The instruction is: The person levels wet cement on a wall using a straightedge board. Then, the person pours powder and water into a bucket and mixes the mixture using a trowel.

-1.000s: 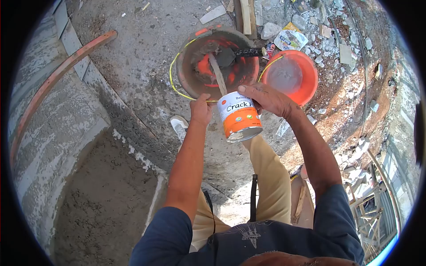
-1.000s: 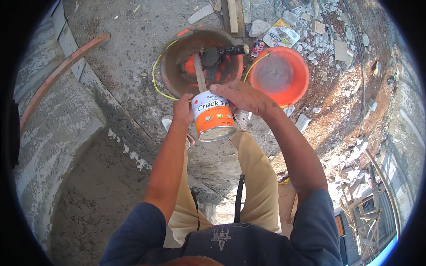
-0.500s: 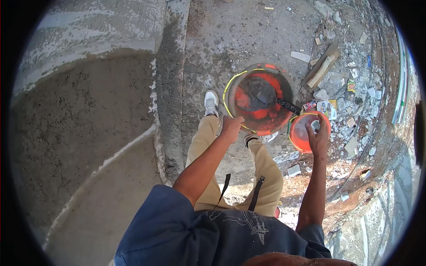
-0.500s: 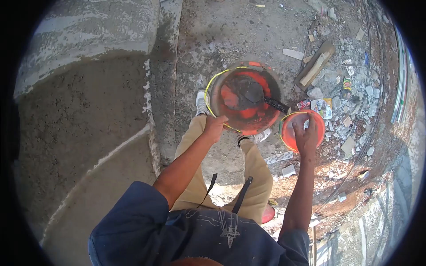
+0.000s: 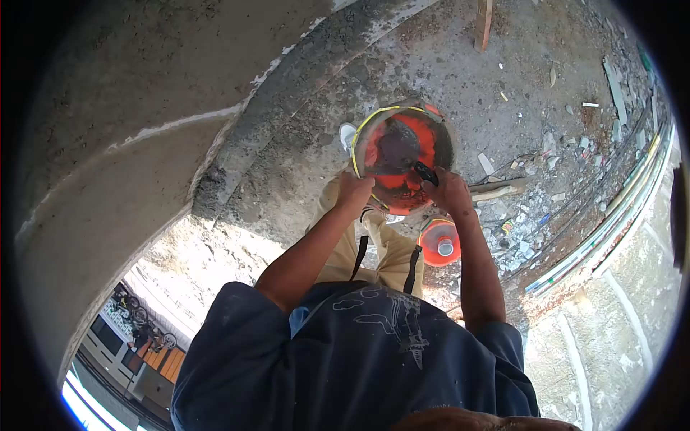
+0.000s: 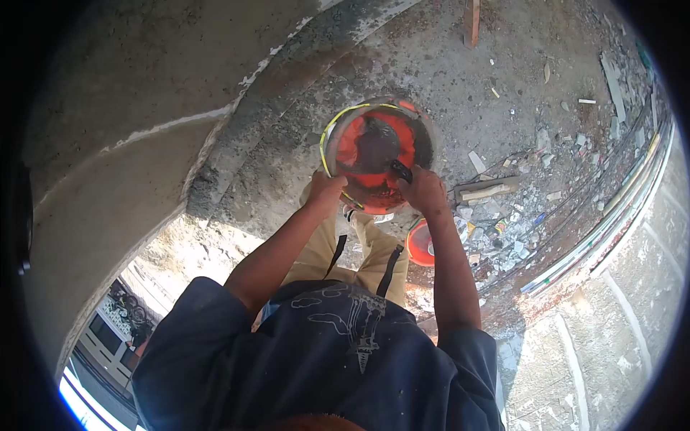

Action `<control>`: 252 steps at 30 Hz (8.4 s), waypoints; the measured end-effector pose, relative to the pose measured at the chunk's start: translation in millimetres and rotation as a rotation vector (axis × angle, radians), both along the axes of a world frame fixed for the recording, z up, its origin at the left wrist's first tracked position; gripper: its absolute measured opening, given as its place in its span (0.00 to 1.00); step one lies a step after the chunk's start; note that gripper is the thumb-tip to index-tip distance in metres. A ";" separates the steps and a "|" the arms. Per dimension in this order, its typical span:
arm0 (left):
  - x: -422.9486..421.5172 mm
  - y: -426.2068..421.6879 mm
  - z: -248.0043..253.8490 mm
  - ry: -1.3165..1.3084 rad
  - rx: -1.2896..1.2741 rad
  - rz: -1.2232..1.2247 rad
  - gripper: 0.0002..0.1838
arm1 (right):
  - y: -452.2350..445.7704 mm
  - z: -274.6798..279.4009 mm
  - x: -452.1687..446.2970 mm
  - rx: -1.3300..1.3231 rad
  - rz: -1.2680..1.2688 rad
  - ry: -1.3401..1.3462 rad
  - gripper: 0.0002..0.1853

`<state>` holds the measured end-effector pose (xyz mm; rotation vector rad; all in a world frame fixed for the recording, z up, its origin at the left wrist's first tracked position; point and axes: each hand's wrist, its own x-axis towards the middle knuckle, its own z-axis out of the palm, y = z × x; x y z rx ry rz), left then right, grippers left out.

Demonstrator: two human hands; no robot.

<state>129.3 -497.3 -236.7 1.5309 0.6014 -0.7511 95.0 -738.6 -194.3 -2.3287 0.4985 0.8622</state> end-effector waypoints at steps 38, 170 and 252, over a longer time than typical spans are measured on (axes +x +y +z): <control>24.5 -122.1 -23.3 0.085 -0.268 2.243 0.14 | 26.2 -222.1 565.5 -0.147 1.341 -0.287 0.24; -99.2 -58.6 -349.7 -0.760 -0.312 2.435 0.17 | 4.7 -602.3 283.0 0.294 1.012 -0.552 0.33; 33.4 -136.6 -323.4 -0.411 -0.231 2.124 0.05 | 121.5 -419.6 569.5 0.256 1.640 -0.992 0.29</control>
